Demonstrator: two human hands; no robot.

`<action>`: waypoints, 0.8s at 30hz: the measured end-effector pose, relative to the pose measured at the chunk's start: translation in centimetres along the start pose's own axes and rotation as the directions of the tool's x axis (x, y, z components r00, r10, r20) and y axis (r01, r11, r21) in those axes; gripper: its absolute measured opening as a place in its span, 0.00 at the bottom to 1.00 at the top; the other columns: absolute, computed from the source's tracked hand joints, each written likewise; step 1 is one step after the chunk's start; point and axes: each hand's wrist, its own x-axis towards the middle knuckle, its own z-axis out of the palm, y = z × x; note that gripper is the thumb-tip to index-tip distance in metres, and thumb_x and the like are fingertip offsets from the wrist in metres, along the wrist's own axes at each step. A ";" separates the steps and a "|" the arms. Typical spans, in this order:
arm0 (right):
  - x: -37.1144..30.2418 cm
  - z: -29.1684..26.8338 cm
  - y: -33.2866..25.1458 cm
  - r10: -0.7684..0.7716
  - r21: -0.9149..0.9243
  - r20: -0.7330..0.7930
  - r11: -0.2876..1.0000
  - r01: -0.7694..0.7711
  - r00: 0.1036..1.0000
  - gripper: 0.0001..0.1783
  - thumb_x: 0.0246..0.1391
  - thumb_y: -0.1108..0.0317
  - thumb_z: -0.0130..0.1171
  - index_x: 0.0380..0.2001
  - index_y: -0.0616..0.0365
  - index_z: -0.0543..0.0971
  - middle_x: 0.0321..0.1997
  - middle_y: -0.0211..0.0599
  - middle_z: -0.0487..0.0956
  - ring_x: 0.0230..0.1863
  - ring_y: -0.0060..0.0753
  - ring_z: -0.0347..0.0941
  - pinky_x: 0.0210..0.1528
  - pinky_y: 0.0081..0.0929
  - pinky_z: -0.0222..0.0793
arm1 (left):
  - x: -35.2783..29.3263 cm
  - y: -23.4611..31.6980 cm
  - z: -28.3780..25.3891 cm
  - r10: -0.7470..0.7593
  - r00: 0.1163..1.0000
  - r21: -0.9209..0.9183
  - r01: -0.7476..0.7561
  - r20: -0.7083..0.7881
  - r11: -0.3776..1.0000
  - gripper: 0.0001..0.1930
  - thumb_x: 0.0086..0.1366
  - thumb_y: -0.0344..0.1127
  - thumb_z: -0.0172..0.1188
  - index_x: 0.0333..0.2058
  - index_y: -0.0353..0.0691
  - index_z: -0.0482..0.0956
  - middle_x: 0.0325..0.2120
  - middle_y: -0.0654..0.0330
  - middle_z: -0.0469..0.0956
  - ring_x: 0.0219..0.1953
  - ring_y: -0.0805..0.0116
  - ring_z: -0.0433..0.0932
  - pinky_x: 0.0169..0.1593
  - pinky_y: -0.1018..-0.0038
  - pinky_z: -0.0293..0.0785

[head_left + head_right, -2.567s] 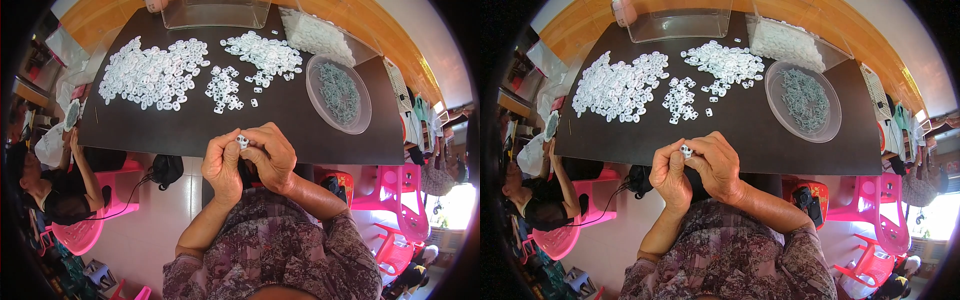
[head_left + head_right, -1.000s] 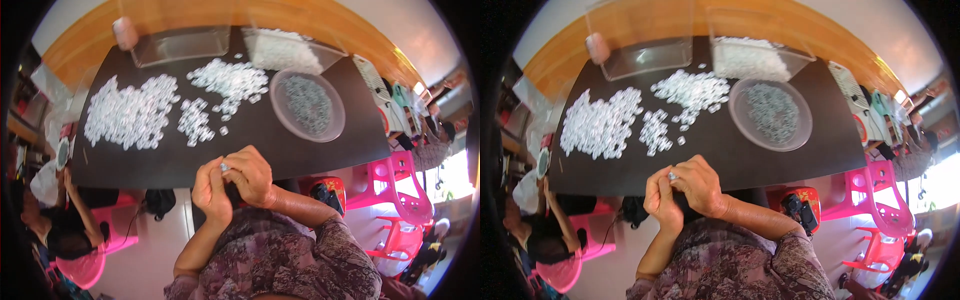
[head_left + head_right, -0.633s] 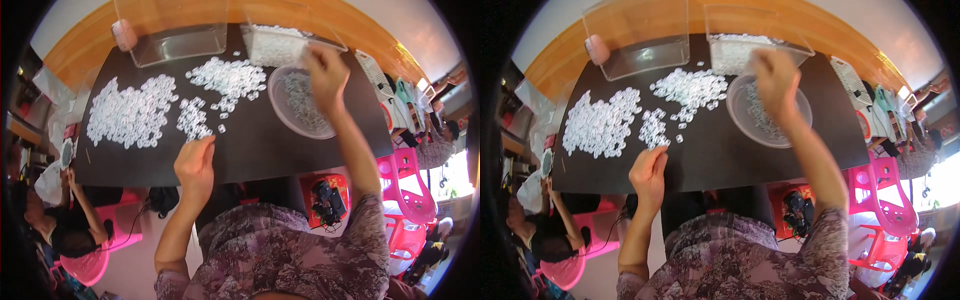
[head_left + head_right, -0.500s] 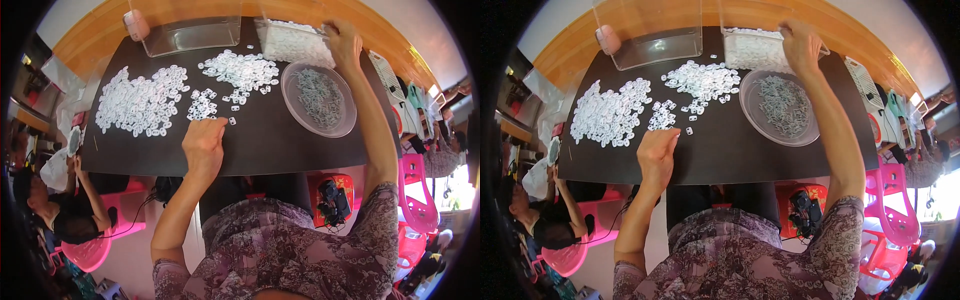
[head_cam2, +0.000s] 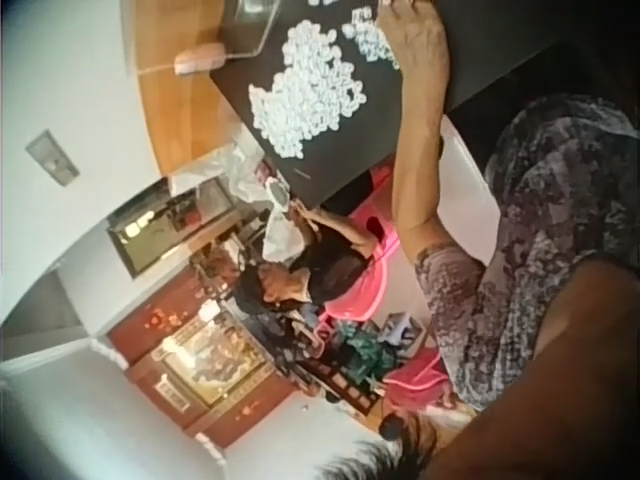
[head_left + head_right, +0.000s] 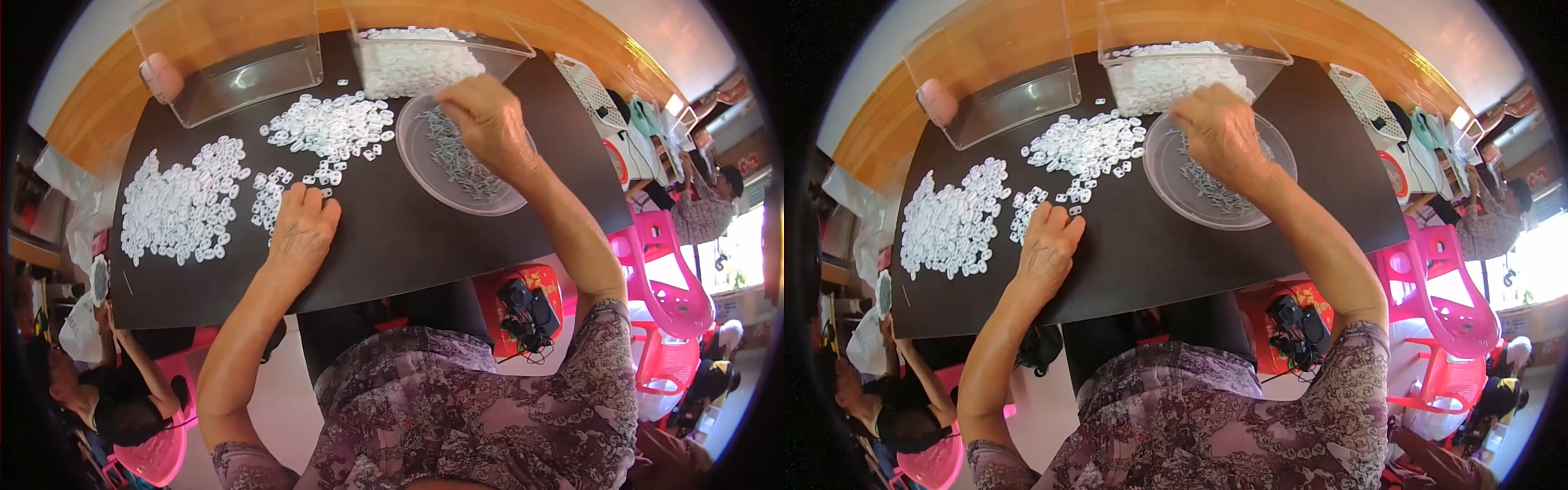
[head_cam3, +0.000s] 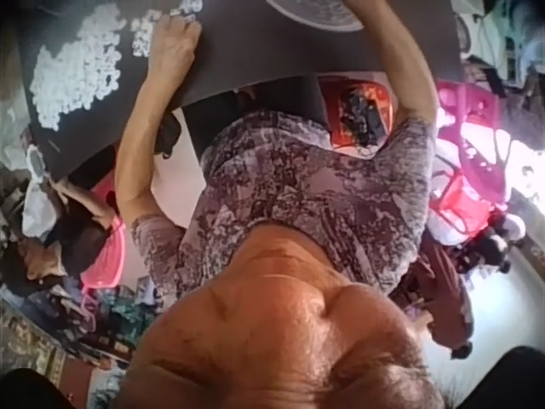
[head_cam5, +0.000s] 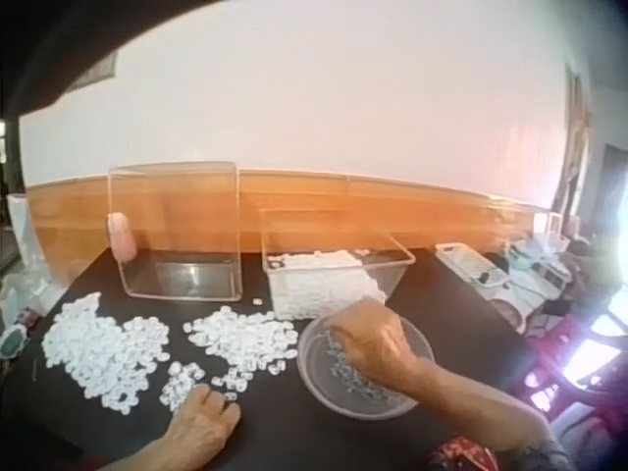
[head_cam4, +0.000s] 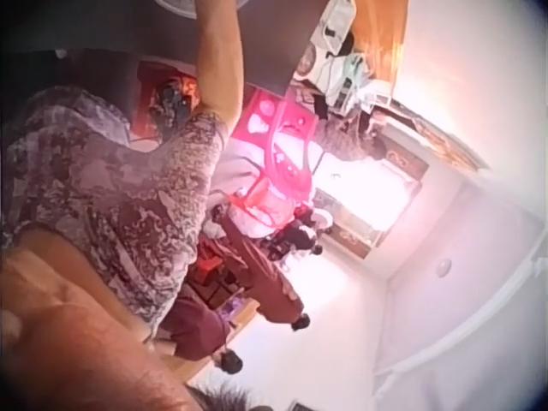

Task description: Manually assembling small white plastic components by inserting tiny grey pins.

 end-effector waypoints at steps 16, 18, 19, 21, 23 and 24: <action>-5.7 3.9 2.2 0.083 -0.165 0.378 0.986 -0.021 0.922 0.04 0.41 0.73 0.58 0.23 0.52 0.80 0.24 0.37 0.72 0.33 0.44 0.69 0.34 0.38 0.65 | -1.9 2.9 -2.8 -0.385 0.920 -0.431 0.316 -0.080 0.845 0.06 0.48 0.23 0.62 0.24 0.36 0.74 0.20 0.58 0.70 0.24 0.62 0.70 0.28 0.70 0.66; -6.2 4.1 1.9 0.104 -0.124 0.383 0.990 -0.061 0.918 0.04 0.41 0.73 0.57 0.23 0.52 0.80 0.24 0.37 0.72 0.33 0.44 0.69 0.34 0.39 0.65 | -2.3 3.3 -3.2 -0.438 0.897 -0.515 0.348 -0.062 0.784 0.05 0.49 0.23 0.62 0.25 0.35 0.75 0.20 0.58 0.71 0.24 0.63 0.70 0.28 0.72 0.66; -6.3 4.2 1.9 0.119 -0.079 0.389 0.992 -0.096 0.913 0.04 0.42 0.73 0.57 0.24 0.53 0.79 0.25 0.37 0.73 0.34 0.45 0.69 0.35 0.39 0.65 | -2.4 3.6 -3.4 -0.465 0.884 -0.555 0.361 -0.053 0.749 0.05 0.49 0.23 0.62 0.24 0.36 0.74 0.20 0.59 0.71 0.23 0.62 0.69 0.28 0.70 0.65; -6.1 4.2 2.5 0.105 -0.074 0.317 0.994 -0.085 0.943 0.04 0.42 0.73 0.57 0.24 0.53 0.79 0.25 0.37 0.73 0.34 0.45 0.70 0.36 0.38 0.65 | -2.4 4.1 -3.7 -0.492 0.870 -0.595 0.372 -0.044 0.712 0.05 0.49 0.23 0.61 0.24 0.37 0.73 0.19 0.60 0.72 0.23 0.61 0.67 0.28 0.68 0.64; -6.1 4.1 2.7 0.093 -0.069 0.242 0.995 -0.078 0.966 0.04 0.42 0.73 0.57 0.24 0.53 0.79 0.25 0.37 0.74 0.35 0.44 0.70 0.37 0.38 0.65 | -2.5 4.4 -3.9 -0.531 0.847 -0.661 0.376 -0.040 0.649 0.05 0.50 0.24 0.62 0.26 0.36 0.75 0.20 0.61 0.72 0.23 0.65 0.68 0.28 0.72 0.64; -6.1 4.0 2.7 0.121 -0.050 0.267 0.993 -0.111 0.956 0.04 0.41 0.73 0.57 0.24 0.53 0.79 0.25 0.36 0.74 0.35 0.44 0.70 0.37 0.38 0.65 | -2.8 4.5 -4.0 -0.530 0.847 -0.662 0.375 -0.040 0.649 0.05 0.50 0.24 0.62 0.26 0.36 0.75 0.20 0.61 0.72 0.23 0.65 0.68 0.28 0.72 0.64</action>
